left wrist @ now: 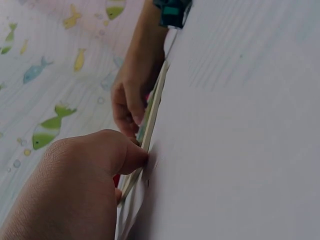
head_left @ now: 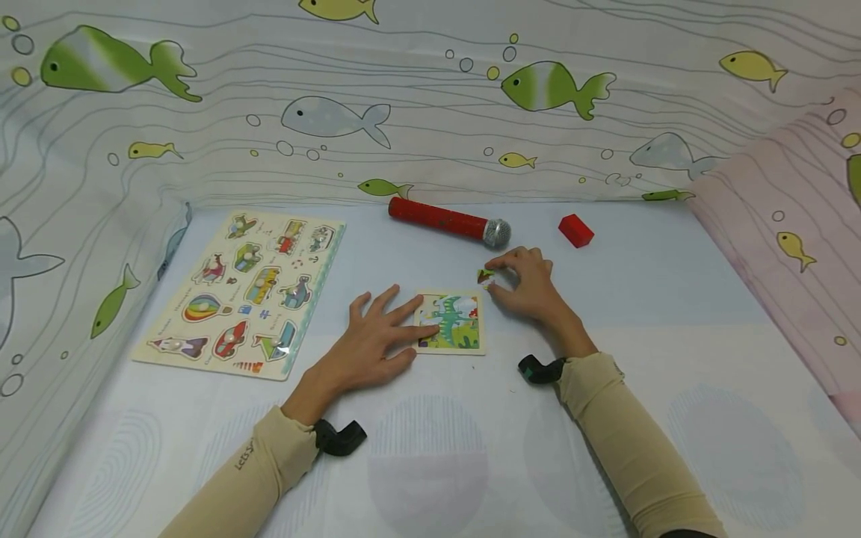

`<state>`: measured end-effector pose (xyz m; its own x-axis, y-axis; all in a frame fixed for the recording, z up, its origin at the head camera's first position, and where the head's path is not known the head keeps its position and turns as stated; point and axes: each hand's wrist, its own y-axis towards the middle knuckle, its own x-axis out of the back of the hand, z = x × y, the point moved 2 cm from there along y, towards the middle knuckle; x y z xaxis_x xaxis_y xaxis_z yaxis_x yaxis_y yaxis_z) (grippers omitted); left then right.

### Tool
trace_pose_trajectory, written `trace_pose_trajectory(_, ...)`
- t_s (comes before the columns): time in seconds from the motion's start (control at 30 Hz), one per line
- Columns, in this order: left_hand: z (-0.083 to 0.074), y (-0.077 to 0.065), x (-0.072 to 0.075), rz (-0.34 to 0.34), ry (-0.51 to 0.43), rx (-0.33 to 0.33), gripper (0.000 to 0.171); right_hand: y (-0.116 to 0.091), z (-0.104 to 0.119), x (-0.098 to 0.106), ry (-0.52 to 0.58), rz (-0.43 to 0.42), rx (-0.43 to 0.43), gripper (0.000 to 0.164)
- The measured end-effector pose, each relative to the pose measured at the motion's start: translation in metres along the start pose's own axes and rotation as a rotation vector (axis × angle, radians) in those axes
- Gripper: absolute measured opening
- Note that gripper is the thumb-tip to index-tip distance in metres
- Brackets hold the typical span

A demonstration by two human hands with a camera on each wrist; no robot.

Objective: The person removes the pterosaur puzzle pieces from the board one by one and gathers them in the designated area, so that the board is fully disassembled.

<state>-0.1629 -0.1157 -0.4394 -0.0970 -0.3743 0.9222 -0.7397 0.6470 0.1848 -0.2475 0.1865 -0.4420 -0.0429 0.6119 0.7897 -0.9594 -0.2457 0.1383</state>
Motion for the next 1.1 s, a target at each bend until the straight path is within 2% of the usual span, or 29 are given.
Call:
trace_pose_trajectory(0.2, 0.0003, -0.0003, -0.0006, 0.001, -0.006, 0.005, 0.045, 0.0001, -0.0001, -0.0015, -0.022, -0.006, -0.023, 0.033)
trace_pose_trajectory(0.57, 0.0011, -0.0006, -0.0024, 0.001, -0.024, -0.007, 0.046, 0.0012, -0.002, -0.0019, -0.072, -0.096, -0.032, 0.031)
trace_pose_trajectory(1.1, 0.0026, 0.0, -0.0028, -0.002, -0.022, -0.01, 0.046, 0.0032, -0.0014, -0.0025, -0.064, -0.095, -0.04, 0.032)
